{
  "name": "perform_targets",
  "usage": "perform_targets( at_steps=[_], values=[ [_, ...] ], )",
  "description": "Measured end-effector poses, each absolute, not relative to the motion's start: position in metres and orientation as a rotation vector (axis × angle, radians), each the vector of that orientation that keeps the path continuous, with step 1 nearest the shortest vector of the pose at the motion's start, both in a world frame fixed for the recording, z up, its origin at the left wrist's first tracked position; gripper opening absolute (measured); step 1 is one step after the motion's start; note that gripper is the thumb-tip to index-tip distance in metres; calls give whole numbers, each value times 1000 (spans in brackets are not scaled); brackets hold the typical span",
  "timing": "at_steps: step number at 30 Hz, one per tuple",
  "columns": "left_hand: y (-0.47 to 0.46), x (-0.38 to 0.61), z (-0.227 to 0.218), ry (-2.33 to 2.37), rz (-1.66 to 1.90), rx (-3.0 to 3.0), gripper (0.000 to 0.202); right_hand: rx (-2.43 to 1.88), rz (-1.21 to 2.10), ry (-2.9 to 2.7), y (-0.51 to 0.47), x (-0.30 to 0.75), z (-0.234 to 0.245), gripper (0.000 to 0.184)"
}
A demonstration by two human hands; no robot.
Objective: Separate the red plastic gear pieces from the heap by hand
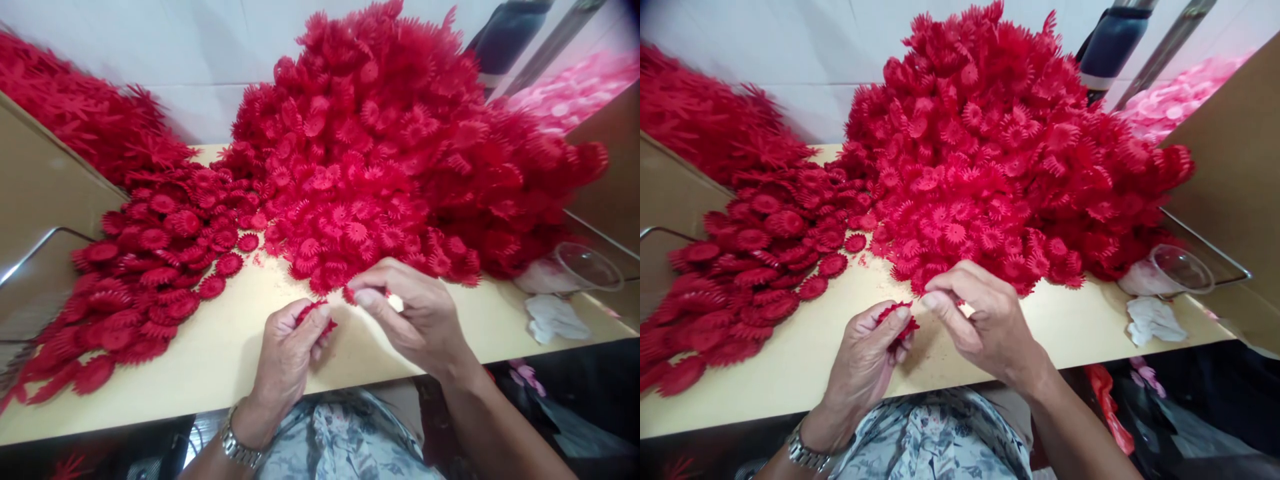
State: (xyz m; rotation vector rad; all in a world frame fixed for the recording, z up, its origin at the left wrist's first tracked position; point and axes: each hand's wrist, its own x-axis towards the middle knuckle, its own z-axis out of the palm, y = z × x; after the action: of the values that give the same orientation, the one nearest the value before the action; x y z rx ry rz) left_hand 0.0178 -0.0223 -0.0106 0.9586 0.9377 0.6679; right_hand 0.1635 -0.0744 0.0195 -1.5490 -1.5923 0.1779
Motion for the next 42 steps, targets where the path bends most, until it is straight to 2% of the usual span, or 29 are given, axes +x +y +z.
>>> perform_targets(
  at_steps=[5,10,15,20,22,27,30,36,42],
  values=[
    [-22,16,-12,909,666,1030,44,-1406,674,-1510,-72,148,9,12],
    [-21,8,-16,850,594,1060,43,-1441,802,-1442,-72,147,2,9],
    [-21,7,-16,782,547,1037,31,-1504,598,-1400,-74,143,1,12],
    [-19,8,-11,840,702,845,28,-1482,428,-1051,-69,152,-2,10],
    [-15,6,-9,859,699,847,26,-1536,218,-1033,-62,168,4,9],
    [-4,3,-7,849,649,795,22,-1771,-507,-1442,-29,212,39,11],
    [0,6,-6,858,690,711,24,-2006,-747,-1493,-5,229,58,16],
    [2,10,0,853,691,749,21,-2466,-709,-1576,19,243,65,21],
    [-2,15,2,849,694,754,24,-2378,-526,-1752,31,241,55,25]
  ],
)
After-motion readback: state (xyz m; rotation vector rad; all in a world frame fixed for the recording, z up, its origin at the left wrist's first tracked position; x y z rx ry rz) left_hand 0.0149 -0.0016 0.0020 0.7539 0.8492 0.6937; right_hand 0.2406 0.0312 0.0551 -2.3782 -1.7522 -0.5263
